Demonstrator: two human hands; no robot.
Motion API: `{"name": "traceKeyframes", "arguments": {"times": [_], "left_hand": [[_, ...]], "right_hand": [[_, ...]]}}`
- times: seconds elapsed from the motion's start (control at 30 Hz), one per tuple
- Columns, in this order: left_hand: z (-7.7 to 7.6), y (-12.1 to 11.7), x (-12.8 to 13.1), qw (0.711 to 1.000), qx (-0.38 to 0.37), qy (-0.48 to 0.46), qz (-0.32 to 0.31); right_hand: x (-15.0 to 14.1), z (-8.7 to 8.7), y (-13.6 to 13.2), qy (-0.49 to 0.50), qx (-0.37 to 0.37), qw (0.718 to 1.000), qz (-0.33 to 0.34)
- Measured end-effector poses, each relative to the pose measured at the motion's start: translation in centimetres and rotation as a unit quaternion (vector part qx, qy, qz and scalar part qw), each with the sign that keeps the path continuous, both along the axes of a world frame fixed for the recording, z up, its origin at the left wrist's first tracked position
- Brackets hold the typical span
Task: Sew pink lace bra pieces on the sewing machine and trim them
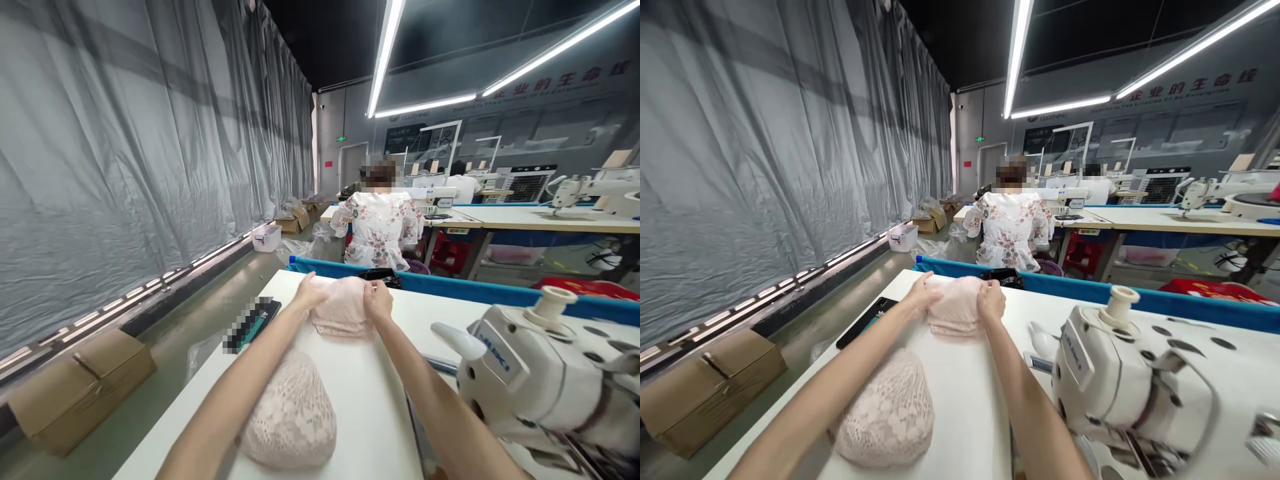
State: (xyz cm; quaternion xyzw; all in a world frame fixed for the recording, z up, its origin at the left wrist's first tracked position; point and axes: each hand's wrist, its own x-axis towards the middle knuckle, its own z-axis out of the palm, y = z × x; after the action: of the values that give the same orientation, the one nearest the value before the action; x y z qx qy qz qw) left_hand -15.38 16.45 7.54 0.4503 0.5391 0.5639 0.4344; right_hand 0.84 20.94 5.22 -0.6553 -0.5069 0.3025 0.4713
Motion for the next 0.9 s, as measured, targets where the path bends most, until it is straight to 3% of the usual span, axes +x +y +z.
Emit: {"name": "traceKeyframes", "arguments": {"times": [0.1,0.23,0.4,0.47,0.57,0.63,0.7,0.8,0.9], "left_hand": [[-1.1,1.4,1.0,0.996,-0.028,0.086,0.015],[-1.1,2.3,1.1,0.981,-0.025,0.193,0.018],[-0.8,0.8,0.7,0.940,-0.012,0.342,0.006],[-0.4,-1.2,0.1,0.918,0.000,0.396,-0.023],[0.8,-6.1,-1.6,0.884,0.016,0.453,-0.114],[1.7,-10.2,-2.9,0.861,0.016,0.473,-0.185],[2.1,-14.0,-4.1,0.844,0.015,0.483,-0.233],[1.4,-17.9,-4.7,0.825,0.029,0.496,-0.271],[-0.1,-19.3,-4.0,0.835,0.038,0.494,-0.238]], "right_hand": [[0.2,-0.7,0.7,-0.047,0.003,0.998,-0.029],[0.5,-1.4,0.6,-0.101,0.029,0.994,-0.033],[0.3,-2.4,-0.5,-0.155,0.041,0.987,-0.029],[0.0,-2.5,-1.2,-0.170,0.063,0.983,-0.028],[-0.6,-2.3,-3.2,-0.178,0.099,0.979,0.013],[-0.9,-2.2,-5.7,-0.175,0.116,0.972,0.108],[-0.9,-2.5,-9.1,-0.168,0.125,0.948,0.241],[-0.5,-3.5,-14.4,-0.155,0.113,0.906,0.376],[-0.1,-4.5,-18.1,-0.142,0.076,0.896,0.413]]}}
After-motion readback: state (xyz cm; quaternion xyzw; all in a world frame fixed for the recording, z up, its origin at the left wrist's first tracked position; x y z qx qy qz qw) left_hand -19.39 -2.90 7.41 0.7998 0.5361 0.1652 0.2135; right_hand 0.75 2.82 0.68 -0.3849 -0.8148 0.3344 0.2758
